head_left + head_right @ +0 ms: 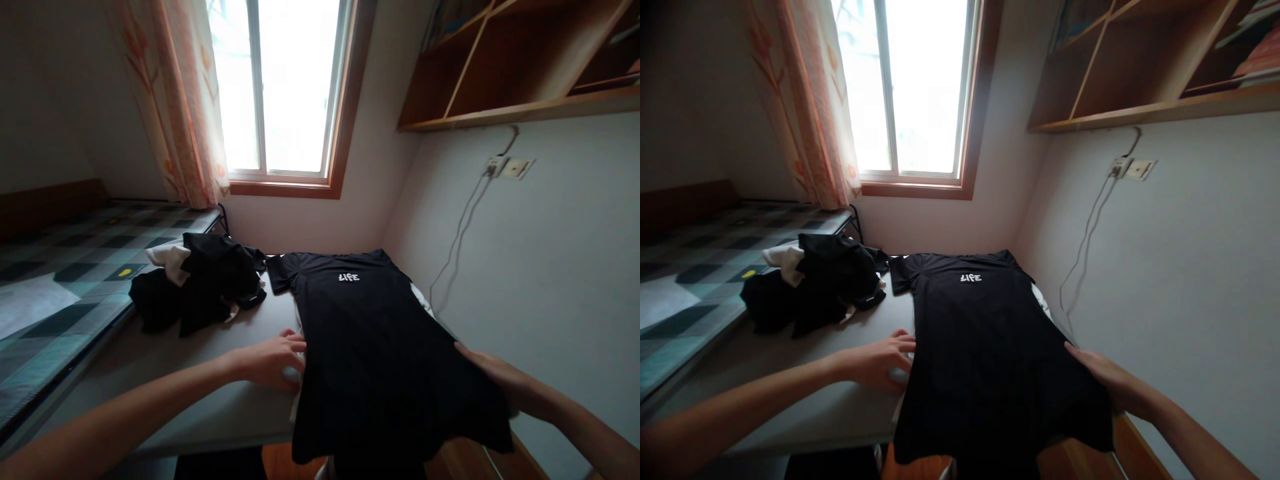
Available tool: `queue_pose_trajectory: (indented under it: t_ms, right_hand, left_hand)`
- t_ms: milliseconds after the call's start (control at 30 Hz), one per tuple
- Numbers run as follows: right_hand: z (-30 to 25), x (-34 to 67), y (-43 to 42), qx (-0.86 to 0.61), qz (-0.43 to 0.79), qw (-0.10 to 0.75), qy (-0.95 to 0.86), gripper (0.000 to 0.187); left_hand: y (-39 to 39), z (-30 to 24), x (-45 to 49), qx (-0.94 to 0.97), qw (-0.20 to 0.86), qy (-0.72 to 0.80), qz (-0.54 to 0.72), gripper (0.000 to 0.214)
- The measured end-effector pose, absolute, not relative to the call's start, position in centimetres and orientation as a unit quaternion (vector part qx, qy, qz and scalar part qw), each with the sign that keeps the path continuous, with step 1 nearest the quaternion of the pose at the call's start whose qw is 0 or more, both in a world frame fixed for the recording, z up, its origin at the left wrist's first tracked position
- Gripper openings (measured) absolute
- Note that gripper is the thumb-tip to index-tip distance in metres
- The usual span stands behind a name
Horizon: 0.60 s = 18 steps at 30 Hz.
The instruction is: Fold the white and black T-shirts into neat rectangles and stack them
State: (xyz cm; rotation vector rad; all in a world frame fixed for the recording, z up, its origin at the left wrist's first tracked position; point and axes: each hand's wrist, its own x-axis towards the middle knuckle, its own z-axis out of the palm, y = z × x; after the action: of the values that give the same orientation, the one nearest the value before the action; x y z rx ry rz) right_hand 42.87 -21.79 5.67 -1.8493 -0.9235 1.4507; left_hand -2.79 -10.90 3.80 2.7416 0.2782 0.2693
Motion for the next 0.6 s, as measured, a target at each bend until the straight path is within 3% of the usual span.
queue_pose_trajectory:
  t_ms: [200, 367, 467, 600]
  right_hand:
    - [5.0, 42.9, -21.1, -0.674, 0.407, 0.223, -0.575, 0.047]
    - [5.3, 43.7, -21.0, -0.717, 0.378, 0.162, -0.563, 0.037]
    - [5.7, 44.5, -21.6, -0.712, 0.435, 0.11, -0.539, 0.039]
    - [6.4, 44.7, -22.9, -0.671, 0.526, 0.121, -0.509, 0.046]
  left_hand:
    - [-12.8, 4.1, -2.0, 0.968, 0.215, 0.077, 0.099, 0.007]
    - [-14.0, 4.6, -2.4, 0.942, 0.331, 0.026, 0.052, 0.012]
    - [-14.1, 4.7, -2.7, 0.893, 0.446, 0.049, 0.029, 0.005]
    - [-13.2, 3.7, -2.3, 0.721, 0.64, 0.257, 0.066, 0.059]
